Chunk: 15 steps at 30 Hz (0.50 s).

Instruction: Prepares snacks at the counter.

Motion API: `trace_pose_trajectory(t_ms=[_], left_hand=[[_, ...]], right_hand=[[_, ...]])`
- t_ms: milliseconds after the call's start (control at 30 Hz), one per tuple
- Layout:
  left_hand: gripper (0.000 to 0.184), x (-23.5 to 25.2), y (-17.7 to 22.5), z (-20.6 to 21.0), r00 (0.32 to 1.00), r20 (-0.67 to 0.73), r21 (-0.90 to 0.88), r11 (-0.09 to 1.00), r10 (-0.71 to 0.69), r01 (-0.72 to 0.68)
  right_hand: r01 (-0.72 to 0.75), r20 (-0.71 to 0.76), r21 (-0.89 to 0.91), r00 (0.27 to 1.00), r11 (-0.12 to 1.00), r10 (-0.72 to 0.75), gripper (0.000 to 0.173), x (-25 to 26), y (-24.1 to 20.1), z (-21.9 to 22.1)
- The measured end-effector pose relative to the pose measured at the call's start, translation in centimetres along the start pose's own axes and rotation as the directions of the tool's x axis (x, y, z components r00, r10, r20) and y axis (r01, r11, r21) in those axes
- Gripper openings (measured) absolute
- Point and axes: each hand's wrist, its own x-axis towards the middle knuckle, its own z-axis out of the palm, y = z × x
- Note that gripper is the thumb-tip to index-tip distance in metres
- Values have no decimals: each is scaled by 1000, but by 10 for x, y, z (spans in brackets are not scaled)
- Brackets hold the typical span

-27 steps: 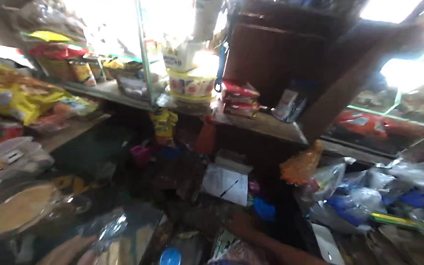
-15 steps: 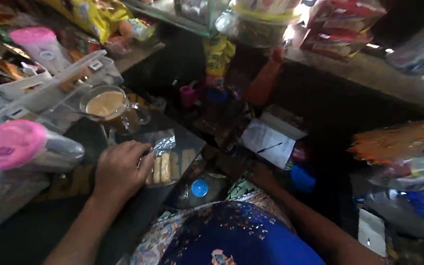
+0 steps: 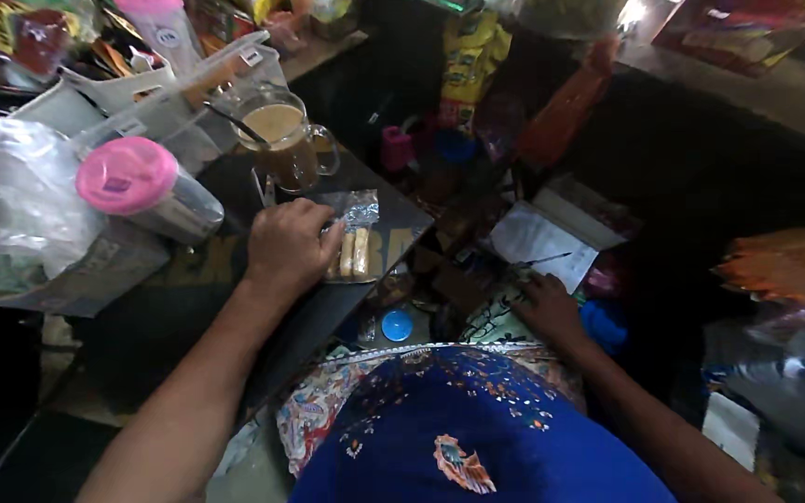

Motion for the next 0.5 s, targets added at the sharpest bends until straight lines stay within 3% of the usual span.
trace_pose_trajectory(t_ms=[267, 500], left_hand=[[40, 1, 1, -2, 1000, 13, -27, 1000, -6, 6], [38, 2, 1, -3, 999, 28, -34, 998, -43, 44]], right_hand=[[160, -255, -50, 952, 986, -168, 54, -30, -5, -17], [159, -281, -76, 944, 984, -174, 54, -37, -7, -18]])
